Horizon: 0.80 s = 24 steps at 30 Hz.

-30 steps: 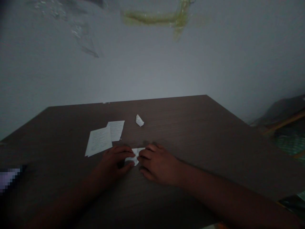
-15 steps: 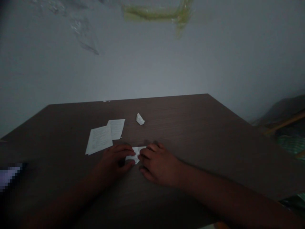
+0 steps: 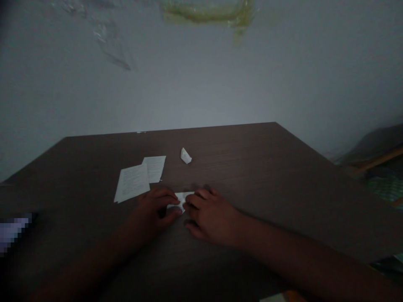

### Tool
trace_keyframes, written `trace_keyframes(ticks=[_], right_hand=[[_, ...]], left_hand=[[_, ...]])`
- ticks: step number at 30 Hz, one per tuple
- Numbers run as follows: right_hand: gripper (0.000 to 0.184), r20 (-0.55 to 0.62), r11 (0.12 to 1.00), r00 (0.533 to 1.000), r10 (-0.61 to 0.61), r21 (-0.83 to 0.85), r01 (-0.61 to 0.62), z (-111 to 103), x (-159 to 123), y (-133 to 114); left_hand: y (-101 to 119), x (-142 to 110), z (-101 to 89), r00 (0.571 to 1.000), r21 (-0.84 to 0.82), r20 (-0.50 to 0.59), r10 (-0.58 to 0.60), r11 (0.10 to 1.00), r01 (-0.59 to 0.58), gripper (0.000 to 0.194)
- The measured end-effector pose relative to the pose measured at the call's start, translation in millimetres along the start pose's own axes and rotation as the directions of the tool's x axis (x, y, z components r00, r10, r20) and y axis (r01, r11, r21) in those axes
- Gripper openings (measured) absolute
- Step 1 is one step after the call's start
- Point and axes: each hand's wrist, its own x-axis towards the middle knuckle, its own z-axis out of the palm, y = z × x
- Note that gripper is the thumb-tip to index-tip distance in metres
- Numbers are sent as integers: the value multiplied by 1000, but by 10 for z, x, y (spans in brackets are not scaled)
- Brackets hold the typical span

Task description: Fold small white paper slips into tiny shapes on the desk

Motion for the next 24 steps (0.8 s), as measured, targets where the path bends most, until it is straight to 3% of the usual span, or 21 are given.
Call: trace_keyframes(ticks=[11,17,24], right_hand=[[39,3,999,1000,19,27,-19,-18,1,7],[38,0,998,1000,13,57,-13,-26,2,15],[39,-23,994,1000,-3,111,5,-29,-1,51]], left_hand=[[55,7,37,998,30,-20,-62,998,62,27],[63,4,12,1000,67,5,-25,997,25,42],[61,-6,12,1000,115,-2,3,993,-2,38]])
